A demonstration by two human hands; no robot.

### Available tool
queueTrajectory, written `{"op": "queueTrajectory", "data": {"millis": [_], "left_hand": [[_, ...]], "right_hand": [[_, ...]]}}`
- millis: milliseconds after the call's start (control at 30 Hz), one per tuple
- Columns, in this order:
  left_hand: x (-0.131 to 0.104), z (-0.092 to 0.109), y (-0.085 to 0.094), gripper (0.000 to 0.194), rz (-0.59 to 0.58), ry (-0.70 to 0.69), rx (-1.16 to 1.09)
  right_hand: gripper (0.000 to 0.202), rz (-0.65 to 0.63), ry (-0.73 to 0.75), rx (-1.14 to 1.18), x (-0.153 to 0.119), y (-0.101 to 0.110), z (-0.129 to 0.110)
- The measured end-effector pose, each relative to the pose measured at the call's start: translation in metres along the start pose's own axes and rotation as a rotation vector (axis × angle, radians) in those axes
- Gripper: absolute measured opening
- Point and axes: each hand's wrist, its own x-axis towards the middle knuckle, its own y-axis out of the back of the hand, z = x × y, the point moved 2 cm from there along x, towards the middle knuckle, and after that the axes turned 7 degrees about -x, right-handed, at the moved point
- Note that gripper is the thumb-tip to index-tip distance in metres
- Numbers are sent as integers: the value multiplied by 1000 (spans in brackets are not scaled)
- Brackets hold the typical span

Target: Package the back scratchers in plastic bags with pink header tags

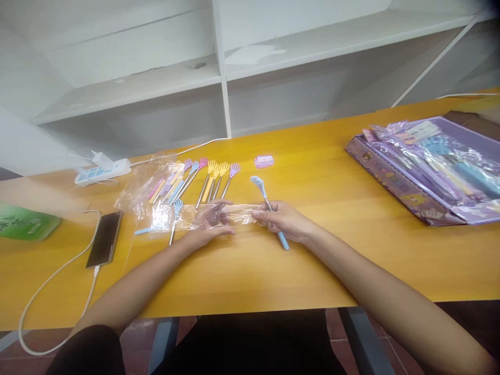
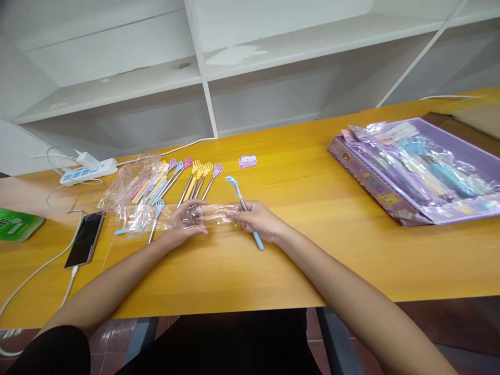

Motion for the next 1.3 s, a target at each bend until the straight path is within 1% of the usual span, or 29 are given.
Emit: {"op": "queueTrajectory", "data": {"millis": [233,400,533,633,767,833,867,933,1000,1033,1100,1133,1200,1300], "left_hand": [[0,-1,4,64,4,-22,41],[-1,1,5,63,97,-40,80],[1,3,6,61,155,-57,96],[5,3,9,60,193,-102,74],[9,1,14,55,272,-171,54],[10,-1,15,54,294,-179,51],[10,-2,15,54,293,-174,37],[11,-4,15,55,280,-160,-25],[11,-5,13,56,258,-149,-107],[12,-5,13,57,251,-146,-142],[12,-3,11,57,248,-142,-187],[12,-2,11,57,251,-144,-198],[13,-1,10,58,260,-156,-208],[13,1,9,59,262,-176,-214]], "right_hand": [[61,110,-12,-15,6,2,8],[64,158,-8,-19,6,0,6],[65,195,32,-42,2,2,1],[67,272,99,-104,-2,11,-6],[45,414,271,-156,-7,28,-16],[39,435,392,-173,-13,34,-21],[38,411,447,-206,-16,35,-24],[40,308,521,-340,-22,36,-30],[45,215,547,-569,-28,35,-35],[46,196,549,-703,-30,35,-37],[46,207,535,-942,-31,37,-40],[45,220,518,-1026,-30,38,-41],[45,235,473,-1115,-28,41,-41],[44,258,433,-1173,-25,43,-40]]}}
